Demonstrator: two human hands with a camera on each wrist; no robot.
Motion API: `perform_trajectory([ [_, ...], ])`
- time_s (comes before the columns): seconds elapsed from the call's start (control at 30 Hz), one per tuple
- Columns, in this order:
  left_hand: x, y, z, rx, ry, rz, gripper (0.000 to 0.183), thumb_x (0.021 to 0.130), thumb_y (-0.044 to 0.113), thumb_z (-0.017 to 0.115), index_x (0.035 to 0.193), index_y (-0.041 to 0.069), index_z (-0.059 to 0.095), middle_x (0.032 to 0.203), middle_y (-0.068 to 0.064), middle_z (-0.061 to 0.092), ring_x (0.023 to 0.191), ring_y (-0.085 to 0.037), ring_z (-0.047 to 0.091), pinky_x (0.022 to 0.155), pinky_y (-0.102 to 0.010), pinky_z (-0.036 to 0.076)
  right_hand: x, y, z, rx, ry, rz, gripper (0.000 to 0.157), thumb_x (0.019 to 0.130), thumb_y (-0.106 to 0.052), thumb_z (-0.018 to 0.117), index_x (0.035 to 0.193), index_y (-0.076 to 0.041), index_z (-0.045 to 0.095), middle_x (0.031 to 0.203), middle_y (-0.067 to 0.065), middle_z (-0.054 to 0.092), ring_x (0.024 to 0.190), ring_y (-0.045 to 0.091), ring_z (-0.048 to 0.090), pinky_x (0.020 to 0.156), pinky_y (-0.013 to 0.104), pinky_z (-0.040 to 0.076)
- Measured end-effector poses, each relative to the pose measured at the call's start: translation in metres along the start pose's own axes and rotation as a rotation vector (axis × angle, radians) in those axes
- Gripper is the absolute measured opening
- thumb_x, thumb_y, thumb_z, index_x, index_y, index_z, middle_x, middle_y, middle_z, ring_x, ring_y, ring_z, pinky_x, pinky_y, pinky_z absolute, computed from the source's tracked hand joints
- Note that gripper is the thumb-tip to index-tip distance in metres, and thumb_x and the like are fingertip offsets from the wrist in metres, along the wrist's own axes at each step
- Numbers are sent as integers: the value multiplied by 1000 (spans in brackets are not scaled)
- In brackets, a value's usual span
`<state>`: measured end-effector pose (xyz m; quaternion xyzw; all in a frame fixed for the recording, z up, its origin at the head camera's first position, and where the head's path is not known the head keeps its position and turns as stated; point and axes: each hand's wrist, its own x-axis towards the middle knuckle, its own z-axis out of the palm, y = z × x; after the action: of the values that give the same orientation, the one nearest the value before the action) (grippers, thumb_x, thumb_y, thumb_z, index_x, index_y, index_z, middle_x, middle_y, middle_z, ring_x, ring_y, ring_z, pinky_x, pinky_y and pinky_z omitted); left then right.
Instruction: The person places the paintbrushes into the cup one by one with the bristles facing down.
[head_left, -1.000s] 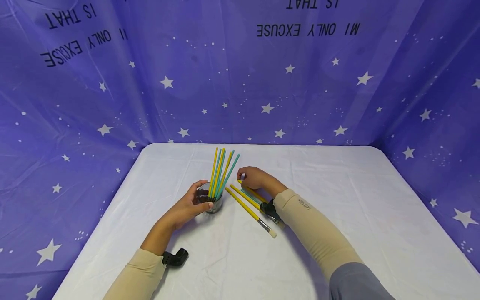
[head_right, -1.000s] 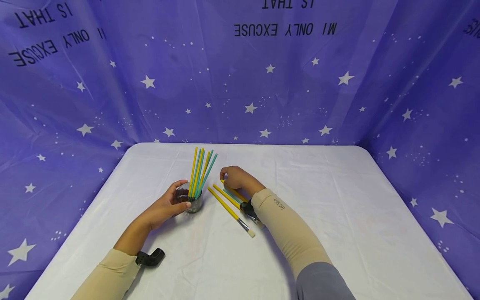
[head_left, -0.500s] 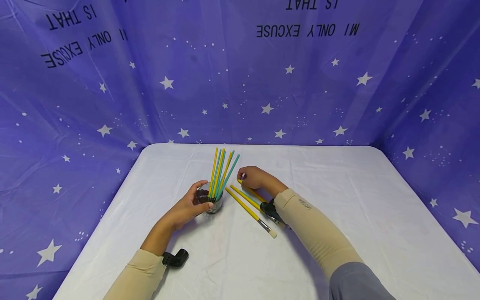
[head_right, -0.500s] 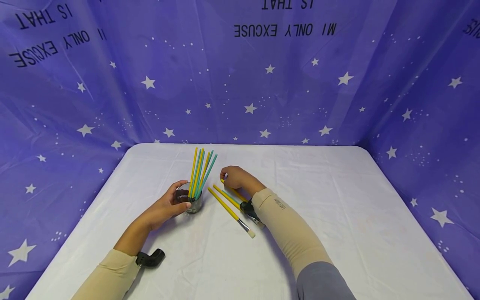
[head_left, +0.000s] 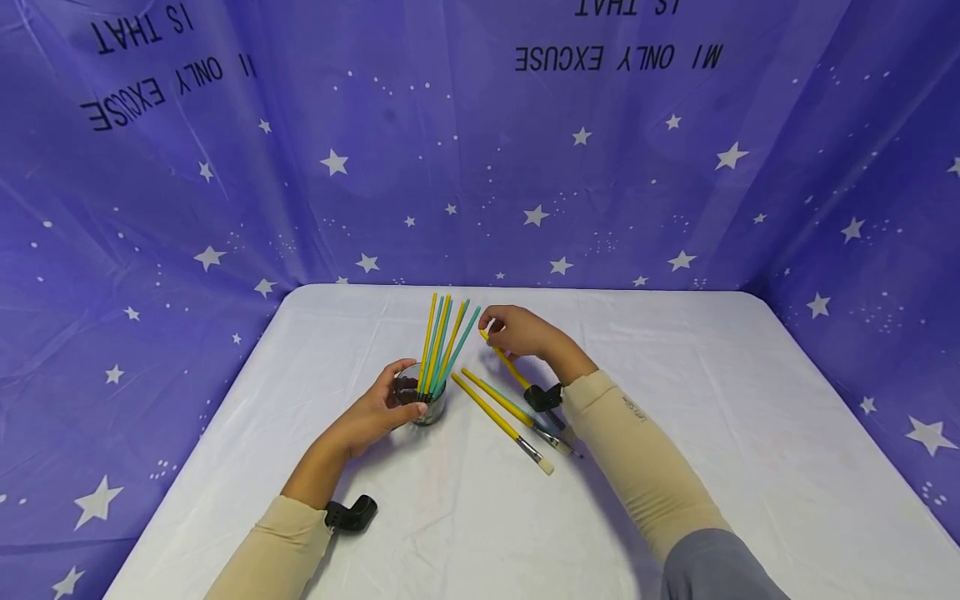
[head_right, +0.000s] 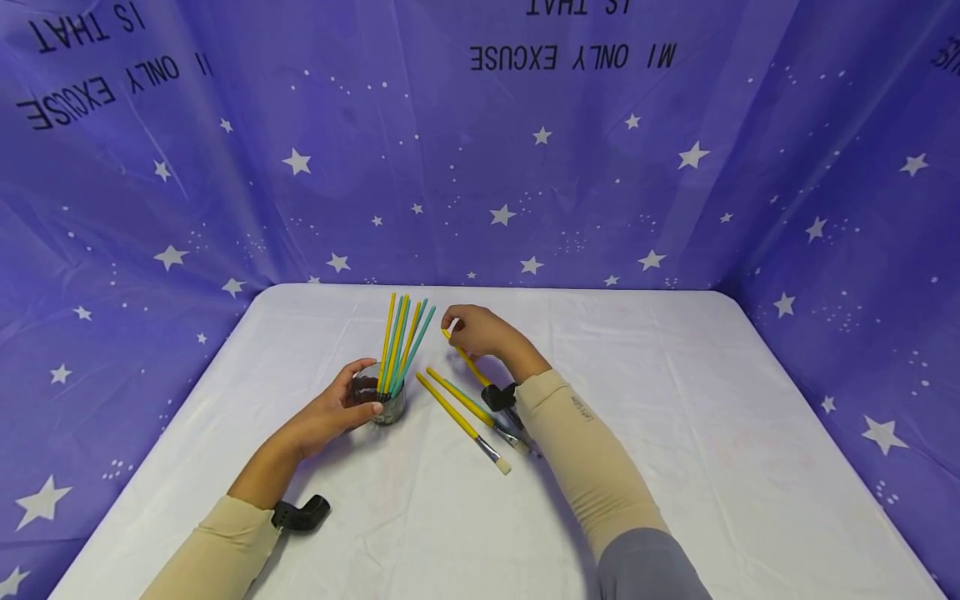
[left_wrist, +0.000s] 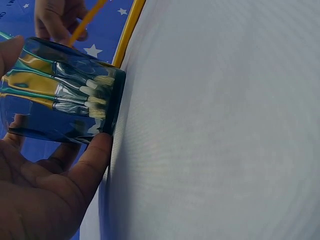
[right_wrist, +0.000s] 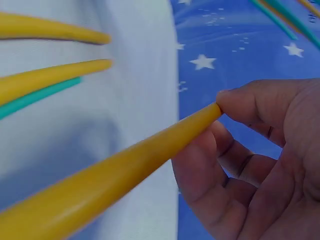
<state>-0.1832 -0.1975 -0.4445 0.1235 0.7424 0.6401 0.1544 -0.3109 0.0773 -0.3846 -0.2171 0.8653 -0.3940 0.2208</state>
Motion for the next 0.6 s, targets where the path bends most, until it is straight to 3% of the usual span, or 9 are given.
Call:
perform_trajectory([
  [0.17,0,0,0,6,-1,-4,82,93,12,69,155,13,15,143,-24,42,129,-35,45,96,-34,42,-10,-7,-10,19,73,-21,19,97,-7,59,116,-11,59,108,12,58,82,26,61,67,38,56],
  [0.4,0,0,0,6,-2,-9,82,93,13,69,155,13,14,142,-24,44,129,-35,45,98,-36,41,-23,-12,-17,83,160,-72,20,96,-7,58,116,-10,57,106,14,59,86,29,63,73,49,56],
  [0.6,0,1,0,8,4,-10,82,93,12,69,155,13,16,141,-23,44,127,-34,45,97,-34,41,-33,-15,-22,122,205,-120,20,98,-10,57,118,-10,57,105,15,60,86,28,64,69,42,56],
])
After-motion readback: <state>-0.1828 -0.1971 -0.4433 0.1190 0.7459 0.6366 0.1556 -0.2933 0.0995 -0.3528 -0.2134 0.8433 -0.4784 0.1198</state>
